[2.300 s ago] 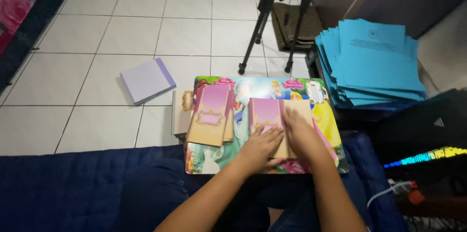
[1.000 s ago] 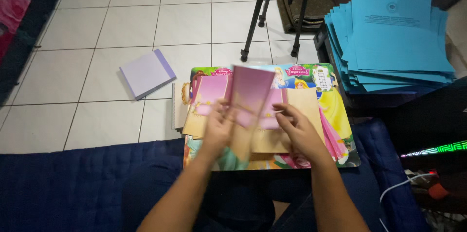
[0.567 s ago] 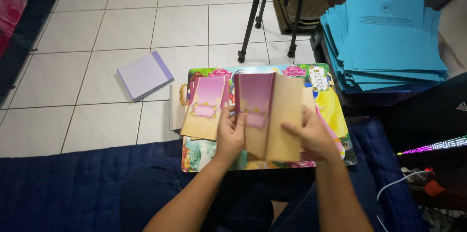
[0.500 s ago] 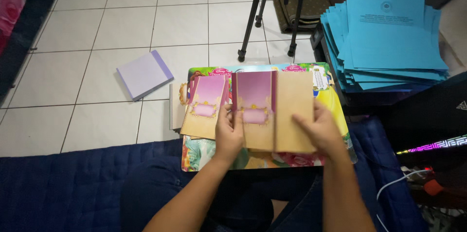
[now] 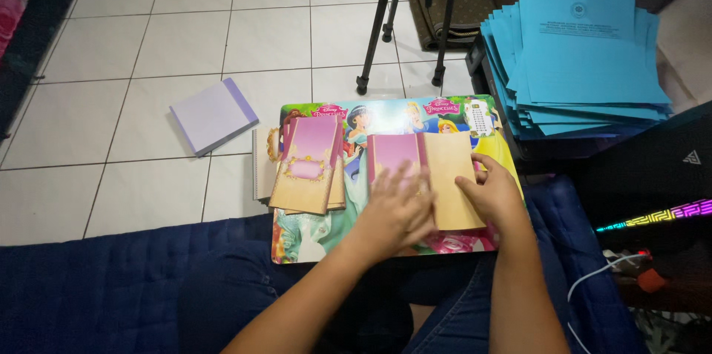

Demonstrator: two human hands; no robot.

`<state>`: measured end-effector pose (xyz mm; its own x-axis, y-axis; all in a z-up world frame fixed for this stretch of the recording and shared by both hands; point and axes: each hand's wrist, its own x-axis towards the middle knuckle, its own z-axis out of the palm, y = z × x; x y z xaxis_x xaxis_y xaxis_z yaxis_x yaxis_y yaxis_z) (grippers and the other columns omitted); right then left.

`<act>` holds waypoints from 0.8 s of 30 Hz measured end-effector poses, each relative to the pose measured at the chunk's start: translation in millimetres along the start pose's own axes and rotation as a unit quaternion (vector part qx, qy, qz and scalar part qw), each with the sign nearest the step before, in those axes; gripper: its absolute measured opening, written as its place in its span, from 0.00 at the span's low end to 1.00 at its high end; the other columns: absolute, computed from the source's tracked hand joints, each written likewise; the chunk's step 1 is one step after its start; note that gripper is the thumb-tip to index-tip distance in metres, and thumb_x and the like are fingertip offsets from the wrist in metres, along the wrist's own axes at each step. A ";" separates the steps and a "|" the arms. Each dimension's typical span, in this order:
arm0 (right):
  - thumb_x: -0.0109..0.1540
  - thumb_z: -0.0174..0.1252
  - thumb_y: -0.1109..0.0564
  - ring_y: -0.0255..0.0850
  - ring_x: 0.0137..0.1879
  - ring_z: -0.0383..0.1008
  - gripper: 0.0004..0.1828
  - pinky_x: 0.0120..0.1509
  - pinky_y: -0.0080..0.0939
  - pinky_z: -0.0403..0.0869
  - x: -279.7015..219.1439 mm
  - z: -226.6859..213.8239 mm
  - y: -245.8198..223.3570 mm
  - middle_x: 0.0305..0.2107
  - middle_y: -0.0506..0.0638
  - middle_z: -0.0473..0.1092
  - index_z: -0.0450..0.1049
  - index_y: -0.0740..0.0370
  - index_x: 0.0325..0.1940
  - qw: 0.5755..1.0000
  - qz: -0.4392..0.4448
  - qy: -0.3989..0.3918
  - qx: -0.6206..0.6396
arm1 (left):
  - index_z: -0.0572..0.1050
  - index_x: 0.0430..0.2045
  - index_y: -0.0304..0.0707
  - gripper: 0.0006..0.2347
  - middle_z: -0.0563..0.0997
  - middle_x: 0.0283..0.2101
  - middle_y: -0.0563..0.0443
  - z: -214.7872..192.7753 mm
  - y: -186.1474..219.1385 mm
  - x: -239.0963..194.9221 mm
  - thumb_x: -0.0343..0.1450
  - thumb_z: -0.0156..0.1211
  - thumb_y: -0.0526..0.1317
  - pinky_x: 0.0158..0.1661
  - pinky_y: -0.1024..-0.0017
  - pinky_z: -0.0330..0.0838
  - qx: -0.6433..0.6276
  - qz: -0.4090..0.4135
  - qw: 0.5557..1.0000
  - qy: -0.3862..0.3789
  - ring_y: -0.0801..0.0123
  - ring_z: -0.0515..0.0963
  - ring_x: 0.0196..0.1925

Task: The person sits on a mat and organizes a stack of pink and beige papers on a colorful tray. They repeatedly pick up the papers, align them, and place them back down, occasionally flipping through the stack to check the contents.

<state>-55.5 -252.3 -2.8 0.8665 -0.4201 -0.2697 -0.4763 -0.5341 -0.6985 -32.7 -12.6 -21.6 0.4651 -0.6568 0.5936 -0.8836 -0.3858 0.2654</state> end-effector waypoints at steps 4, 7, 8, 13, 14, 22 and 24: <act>0.58 0.66 0.47 0.48 0.46 0.80 0.35 0.52 0.49 0.75 -0.2 0.5 -1.9 0.34 0.53 0.81 0.69 0.53 0.69 1.000 0.010 -0.002 -0.009 | 0.73 0.59 0.53 0.29 0.71 0.67 0.44 31.0 -9.1 -16.9 0.66 0.59 0.64 0.65 0.36 0.55 0.006 0.004 0.996 -0.084 0.40 0.66 0.71; 0.59 0.65 0.49 0.50 0.46 0.80 0.35 0.52 0.51 0.75 -3.0 -0.1 -7.6 0.34 0.55 0.80 0.68 0.56 0.69 1.000 0.004 -0.008 -0.002 | 0.71 0.62 0.57 0.28 0.71 0.68 0.48 36.1 -13.9 -18.5 0.69 0.55 0.65 0.66 0.39 0.57 0.018 0.001 0.996 -0.087 0.46 0.69 0.70; 0.60 0.64 0.50 0.52 0.46 0.80 0.34 0.52 0.52 0.75 -4.4 -2.0 -10.0 0.35 0.58 0.80 0.68 0.58 0.70 1.000 0.004 -0.011 0.005 | 0.71 0.62 0.57 0.28 0.71 0.68 0.49 36.5 -13.6 -18.6 0.70 0.52 0.65 0.67 0.40 0.56 0.022 0.001 0.996 -0.087 0.47 0.69 0.70; 0.62 0.61 0.53 0.55 0.45 0.80 0.33 0.52 0.53 0.74 -8.5 -4.8 -14.7 0.37 0.63 0.80 0.66 0.62 0.71 0.999 0.002 -0.024 0.029 | 0.69 0.64 0.56 0.27 0.70 0.69 0.48 37.3 -11.3 -19.7 0.72 0.50 0.63 0.67 0.41 0.56 0.031 0.003 0.996 -0.082 0.48 0.68 0.71; 0.63 0.61 0.55 0.54 0.43 0.80 0.32 0.48 0.51 0.76 -1.4 -3.3 -4.9 0.38 0.64 0.79 0.65 0.63 0.71 0.998 0.002 -0.031 0.063 | 0.69 0.64 0.55 0.27 0.71 0.68 0.46 38.2 -10.8 -19.8 0.72 0.52 0.61 0.66 0.42 0.58 0.031 0.009 0.997 -0.075 0.47 0.69 0.70; 0.62 0.64 0.55 0.53 0.40 0.80 0.32 0.44 0.51 0.79 2.1 -2.5 -0.4 0.36 0.63 0.79 0.66 0.62 0.70 0.998 0.003 -0.023 0.066 | 0.71 0.62 0.54 0.25 0.73 0.66 0.43 44.4 -11.8 -21.5 0.71 0.56 0.58 0.64 0.45 0.62 0.028 0.013 0.998 -0.063 0.47 0.71 0.68; 0.59 0.67 0.48 0.55 0.47 0.79 0.36 0.53 0.55 0.76 -3.1 -3.9 -5.7 0.32 0.58 0.79 0.67 0.57 0.70 0.997 0.004 0.049 -0.065 | 0.71 0.63 0.54 0.25 0.73 0.66 0.44 39.1 -11.7 -20.1 0.72 0.55 0.58 0.64 0.46 0.62 0.013 0.008 0.998 -0.067 0.47 0.71 0.69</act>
<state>-56.0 -250.8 4.7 0.8466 -0.4917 -0.2038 -0.5043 -0.6184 -0.6027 -29.5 -20.2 -66.4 0.4554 -0.7433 0.4900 -0.8902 -0.3904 0.2351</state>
